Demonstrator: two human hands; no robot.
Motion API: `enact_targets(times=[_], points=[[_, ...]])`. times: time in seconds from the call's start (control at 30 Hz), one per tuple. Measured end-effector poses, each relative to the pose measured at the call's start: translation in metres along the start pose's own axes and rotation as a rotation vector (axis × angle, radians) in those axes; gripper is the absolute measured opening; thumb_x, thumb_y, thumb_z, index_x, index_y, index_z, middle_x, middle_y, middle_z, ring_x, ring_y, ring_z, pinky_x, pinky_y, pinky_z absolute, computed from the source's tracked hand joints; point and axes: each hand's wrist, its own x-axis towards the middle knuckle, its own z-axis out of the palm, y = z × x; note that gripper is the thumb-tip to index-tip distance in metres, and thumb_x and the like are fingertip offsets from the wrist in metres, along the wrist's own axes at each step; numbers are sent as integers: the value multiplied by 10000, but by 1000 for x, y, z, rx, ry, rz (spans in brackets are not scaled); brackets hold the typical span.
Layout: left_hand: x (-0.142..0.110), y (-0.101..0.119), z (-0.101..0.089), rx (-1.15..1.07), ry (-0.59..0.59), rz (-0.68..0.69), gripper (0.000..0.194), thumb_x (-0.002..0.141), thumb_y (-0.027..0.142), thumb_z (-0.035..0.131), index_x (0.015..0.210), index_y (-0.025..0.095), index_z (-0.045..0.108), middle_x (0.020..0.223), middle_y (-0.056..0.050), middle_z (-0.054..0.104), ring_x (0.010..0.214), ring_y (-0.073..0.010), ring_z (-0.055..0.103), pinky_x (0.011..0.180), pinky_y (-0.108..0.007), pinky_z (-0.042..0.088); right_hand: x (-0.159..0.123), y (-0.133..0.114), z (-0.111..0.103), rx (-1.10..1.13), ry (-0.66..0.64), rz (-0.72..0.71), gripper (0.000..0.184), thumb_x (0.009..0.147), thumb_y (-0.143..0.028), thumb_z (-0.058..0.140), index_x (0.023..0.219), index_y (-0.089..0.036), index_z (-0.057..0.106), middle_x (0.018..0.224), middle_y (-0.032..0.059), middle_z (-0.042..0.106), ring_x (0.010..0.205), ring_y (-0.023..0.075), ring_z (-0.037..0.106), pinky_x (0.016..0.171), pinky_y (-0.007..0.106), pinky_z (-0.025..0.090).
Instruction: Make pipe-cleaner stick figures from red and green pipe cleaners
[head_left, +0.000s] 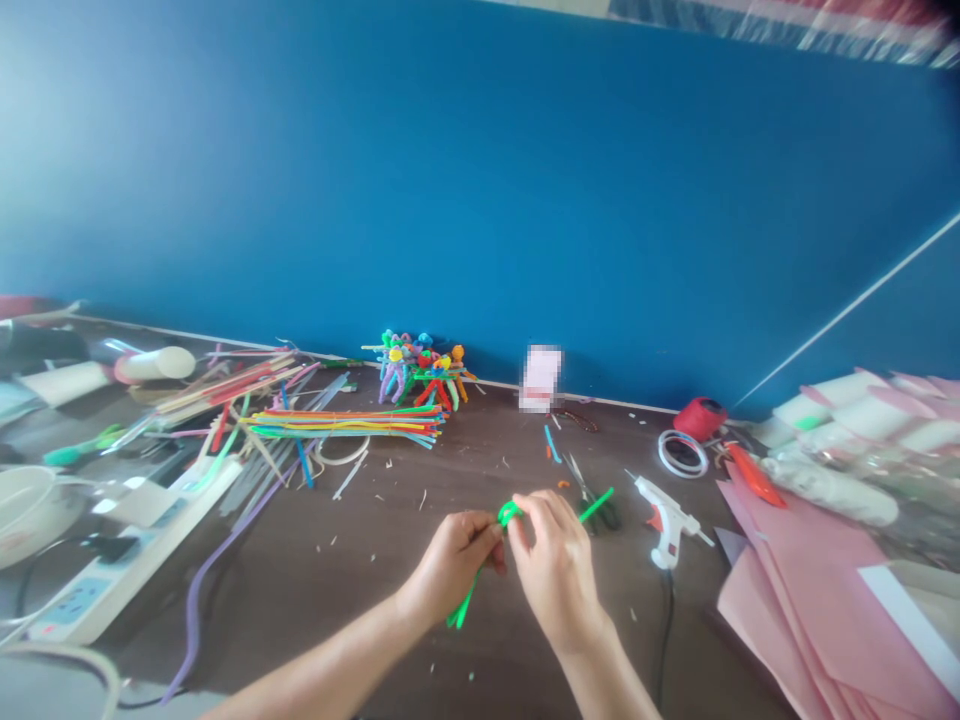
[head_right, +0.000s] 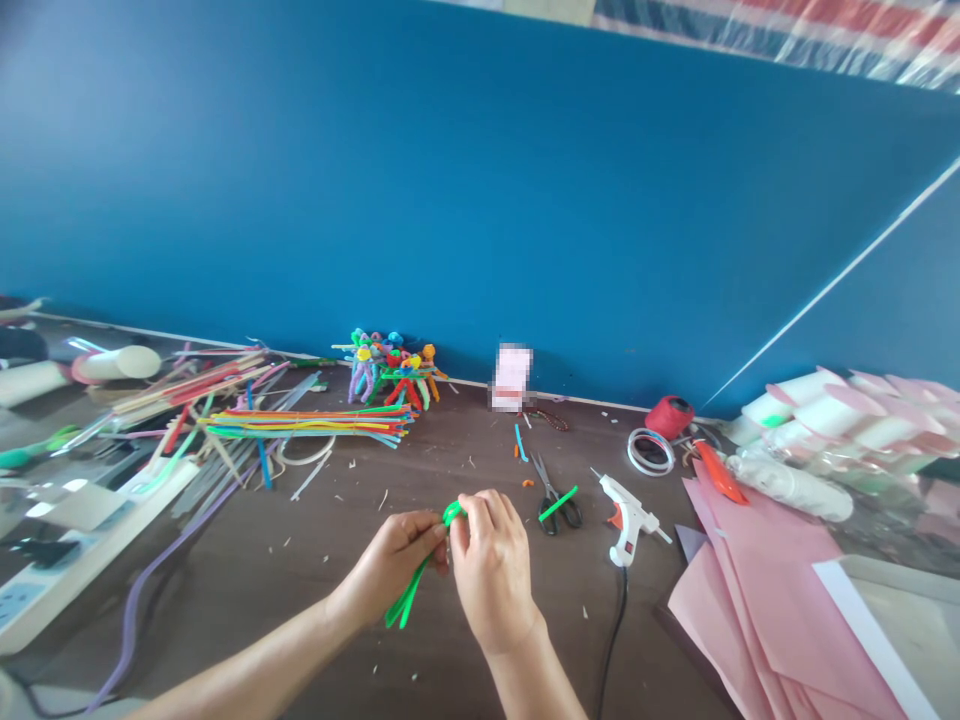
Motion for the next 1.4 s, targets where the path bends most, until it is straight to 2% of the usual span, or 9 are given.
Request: enact_targets(times=[0.13, 0.67, 1.03, 1.4], points=[[0, 1, 0, 38, 5, 17, 350, 780, 389, 452, 536, 143, 506, 518, -14, 540, 527, -111, 496, 562, -213, 395, 0, 1, 1, 1, 10, -8, 152, 786, -93, 448, 876, -162, 550, 750, 58, 576, 743, 183, 558, 680, 319, 459], [0, 2, 2, -67, -14, -22, 303, 760, 354, 490, 543, 143, 479, 511, 8, 496, 512, -102, 494, 547, -211, 407, 0, 2, 5, 3, -9, 7, 160, 780, -83, 450, 870, -162, 556, 755, 58, 568, 748, 188, 543, 684, 328, 452], [-1, 4, 2, -53, -4, -23, 308, 755, 350, 489, 534, 135, 484, 501, 6, 496, 503, -99, 490, 537, -211, 403, -1, 0, 3, 7, -6, 11, 165, 788, -91, 441, 883, -154, 560, 753, 62, 576, 748, 186, 552, 683, 326, 457], [0, -5, 1, -101, -2, -34, 317, 757, 374, 489, 554, 131, 495, 522, 6, 499, 521, -96, 482, 558, -215, 414, 0, 0, 3, -9, -17, -3, 141, 780, -95, 463, 863, -155, 560, 753, 57, 563, 746, 187, 533, 687, 334, 452]])
